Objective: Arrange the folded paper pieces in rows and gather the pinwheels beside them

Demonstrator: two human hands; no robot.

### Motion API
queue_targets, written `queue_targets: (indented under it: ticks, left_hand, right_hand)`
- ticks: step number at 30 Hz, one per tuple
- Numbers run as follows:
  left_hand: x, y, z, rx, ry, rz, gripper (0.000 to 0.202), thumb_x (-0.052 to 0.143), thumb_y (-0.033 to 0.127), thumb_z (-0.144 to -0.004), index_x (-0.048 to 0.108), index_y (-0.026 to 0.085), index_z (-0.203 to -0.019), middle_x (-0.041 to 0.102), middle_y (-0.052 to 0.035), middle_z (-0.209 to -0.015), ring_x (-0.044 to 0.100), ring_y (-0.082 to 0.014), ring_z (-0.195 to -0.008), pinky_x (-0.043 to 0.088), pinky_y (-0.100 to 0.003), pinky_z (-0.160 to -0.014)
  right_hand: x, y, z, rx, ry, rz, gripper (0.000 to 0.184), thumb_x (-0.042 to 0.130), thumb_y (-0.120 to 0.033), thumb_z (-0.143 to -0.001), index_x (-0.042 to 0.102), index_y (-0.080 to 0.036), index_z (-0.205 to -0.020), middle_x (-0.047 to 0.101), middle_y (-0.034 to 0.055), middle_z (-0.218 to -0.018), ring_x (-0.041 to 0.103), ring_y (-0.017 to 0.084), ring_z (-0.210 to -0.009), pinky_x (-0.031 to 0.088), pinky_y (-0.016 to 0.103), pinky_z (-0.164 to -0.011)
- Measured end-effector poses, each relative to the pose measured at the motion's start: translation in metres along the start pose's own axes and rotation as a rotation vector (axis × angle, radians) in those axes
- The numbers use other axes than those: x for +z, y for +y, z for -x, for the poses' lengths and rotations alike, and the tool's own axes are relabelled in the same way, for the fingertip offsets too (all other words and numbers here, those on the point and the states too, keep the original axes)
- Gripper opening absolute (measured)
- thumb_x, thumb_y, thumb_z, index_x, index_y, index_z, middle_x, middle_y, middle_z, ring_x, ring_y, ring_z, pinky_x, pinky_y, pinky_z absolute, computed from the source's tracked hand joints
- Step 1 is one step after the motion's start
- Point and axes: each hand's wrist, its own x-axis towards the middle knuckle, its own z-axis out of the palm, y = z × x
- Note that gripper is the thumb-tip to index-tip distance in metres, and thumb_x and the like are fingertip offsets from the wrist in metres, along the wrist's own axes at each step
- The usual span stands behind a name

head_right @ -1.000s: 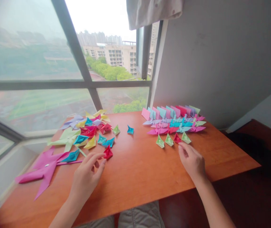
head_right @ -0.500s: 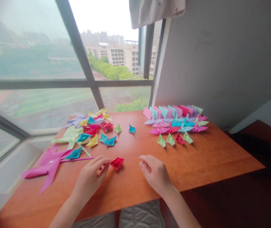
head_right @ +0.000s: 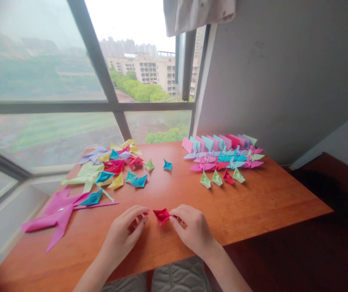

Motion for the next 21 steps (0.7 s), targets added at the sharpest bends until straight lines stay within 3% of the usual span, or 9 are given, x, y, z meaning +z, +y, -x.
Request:
queue_targets:
  ticks: [5, 8, 11, 15, 21]
  left_hand:
    - [0.005, -0.006, 0.005, -0.041, 0.023, 0.021, 0.019, 0.050, 0.019, -0.091, 0.065, 0.020, -0.103, 0.071, -0.0045, -0.090, 0.065, -0.0150, -0.068, 0.053, -0.024, -0.063]
    - [0.007, -0.009, 0.007, -0.040, 0.005, 0.023, 0.018, 0.051, 0.020, -0.092, 0.065, 0.020, -0.103, 0.071, -0.0043, -0.090, 0.065, -0.0151, -0.069, 0.053, -0.024, -0.066]
    - [0.008, -0.013, 0.007, -0.044, -0.006, 0.014, 0.018, 0.051, 0.022, -0.093, 0.065, 0.021, -0.104, 0.071, -0.0040, -0.092, 0.066, -0.0153, -0.071, 0.053, -0.024, -0.067]
    - [0.009, -0.016, 0.009, -0.049, -0.017, 0.005, 0.017, 0.050, 0.022, -0.093, 0.064, 0.020, -0.103, 0.070, -0.0039, -0.091, 0.065, -0.0151, -0.069, 0.053, -0.024, -0.065]
    - [0.009, -0.018, 0.010, -0.048, -0.015, -0.005, 0.017, 0.051, 0.024, -0.094, 0.065, 0.021, -0.103, 0.069, -0.0042, -0.091, 0.064, -0.0154, -0.069, 0.052, -0.024, -0.065]
  right_hand:
    - [-0.064, 0.033, 0.002, 0.110, 0.321, 0.183, 0.015, 0.056, -0.030, -0.092, 0.069, -0.022, -0.094, 0.070, 0.0034, -0.084, 0.063, 0.015, -0.068, 0.051, 0.027, -0.067]
    - [-0.116, 0.073, 0.008, 0.262, 0.598, 0.392, 0.023, 0.059, -0.041, -0.089, 0.071, -0.021, -0.093, 0.073, 0.0062, -0.091, 0.067, 0.019, -0.074, 0.052, 0.030, -0.072]
    - [-0.158, 0.117, 0.018, 0.418, 0.742, 0.510, 0.035, 0.056, -0.049, -0.087, 0.072, -0.019, -0.096, 0.073, 0.0080, -0.086, 0.067, 0.021, -0.070, 0.052, 0.032, -0.070]
    - [-0.182, 0.166, 0.029, 0.488, 0.725, 0.623, 0.039, 0.053, -0.050, -0.085, 0.073, -0.017, -0.091, 0.073, 0.0084, -0.080, 0.067, 0.021, -0.067, 0.050, 0.031, -0.066]
    - [-0.178, 0.207, 0.038, 0.505, 0.597, 0.673, 0.036, 0.053, -0.046, -0.083, 0.073, -0.016, -0.087, 0.074, 0.0105, -0.079, 0.067, 0.022, -0.068, 0.048, 0.032, -0.064]
